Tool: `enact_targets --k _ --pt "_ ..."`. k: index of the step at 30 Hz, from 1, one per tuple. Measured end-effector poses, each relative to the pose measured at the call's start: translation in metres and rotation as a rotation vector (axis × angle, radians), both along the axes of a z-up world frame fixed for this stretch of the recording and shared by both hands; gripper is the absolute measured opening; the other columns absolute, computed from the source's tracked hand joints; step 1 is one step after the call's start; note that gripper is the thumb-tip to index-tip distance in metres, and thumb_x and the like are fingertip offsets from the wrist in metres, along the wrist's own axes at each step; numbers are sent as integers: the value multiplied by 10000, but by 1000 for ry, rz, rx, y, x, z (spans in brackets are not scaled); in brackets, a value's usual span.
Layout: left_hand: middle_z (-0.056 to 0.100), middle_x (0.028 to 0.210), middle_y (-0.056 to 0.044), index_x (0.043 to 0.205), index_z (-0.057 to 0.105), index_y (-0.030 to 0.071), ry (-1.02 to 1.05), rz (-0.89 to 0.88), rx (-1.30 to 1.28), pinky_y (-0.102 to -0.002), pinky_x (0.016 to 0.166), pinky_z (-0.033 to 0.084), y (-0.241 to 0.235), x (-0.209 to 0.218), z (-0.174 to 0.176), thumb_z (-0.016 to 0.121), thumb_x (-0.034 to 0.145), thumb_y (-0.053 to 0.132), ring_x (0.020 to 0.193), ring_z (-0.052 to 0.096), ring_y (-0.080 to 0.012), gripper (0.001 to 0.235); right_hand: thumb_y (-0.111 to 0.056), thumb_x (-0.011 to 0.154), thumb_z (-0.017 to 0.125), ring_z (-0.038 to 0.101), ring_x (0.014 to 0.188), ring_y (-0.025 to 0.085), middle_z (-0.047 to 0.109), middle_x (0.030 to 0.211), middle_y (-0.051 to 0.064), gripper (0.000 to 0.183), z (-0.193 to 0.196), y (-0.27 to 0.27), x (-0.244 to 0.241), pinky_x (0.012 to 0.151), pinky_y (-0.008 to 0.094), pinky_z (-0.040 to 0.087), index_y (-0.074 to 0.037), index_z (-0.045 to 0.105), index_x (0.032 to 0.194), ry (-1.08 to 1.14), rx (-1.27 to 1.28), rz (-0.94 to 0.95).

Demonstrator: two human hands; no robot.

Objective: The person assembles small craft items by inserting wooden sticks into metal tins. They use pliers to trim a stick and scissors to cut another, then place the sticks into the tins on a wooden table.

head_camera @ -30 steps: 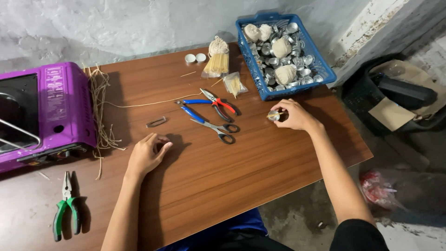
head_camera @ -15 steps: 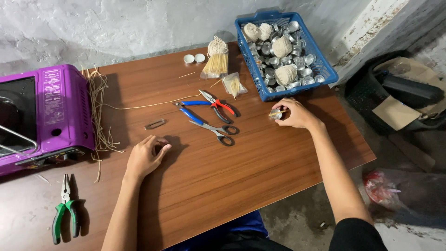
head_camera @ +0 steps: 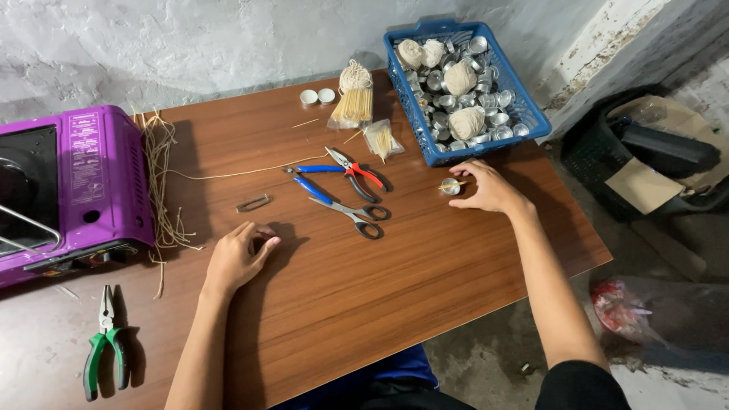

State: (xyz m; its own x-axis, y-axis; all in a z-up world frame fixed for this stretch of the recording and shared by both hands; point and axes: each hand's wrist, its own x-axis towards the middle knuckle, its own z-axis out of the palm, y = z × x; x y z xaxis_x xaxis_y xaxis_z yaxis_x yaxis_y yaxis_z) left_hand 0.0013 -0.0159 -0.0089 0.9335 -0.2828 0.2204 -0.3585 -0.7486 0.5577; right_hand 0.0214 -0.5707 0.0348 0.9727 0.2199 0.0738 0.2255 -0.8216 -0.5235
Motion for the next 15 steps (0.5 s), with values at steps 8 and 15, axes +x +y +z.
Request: enact_targets --k 8,15 --pt "698 880 2 979 705 267 24 103 70 -444 699 593 -10 0 -3 726 878 485 780 728 -331 242 -272 792 827 690 928 267 730 951 89 360 58 0 -24 836 378 572 -92 733 1089 -129 -90 -86" --pt "664 873 45 896 656 280 -55 241 291 -434 725 609 -23 -1 -8 677 871 622 731 732 -320 345 -219 966 736 698 846 218 684 883 -7 84 41 -85 89 785 347 569 -202 748 1047 -458 -324 -251"
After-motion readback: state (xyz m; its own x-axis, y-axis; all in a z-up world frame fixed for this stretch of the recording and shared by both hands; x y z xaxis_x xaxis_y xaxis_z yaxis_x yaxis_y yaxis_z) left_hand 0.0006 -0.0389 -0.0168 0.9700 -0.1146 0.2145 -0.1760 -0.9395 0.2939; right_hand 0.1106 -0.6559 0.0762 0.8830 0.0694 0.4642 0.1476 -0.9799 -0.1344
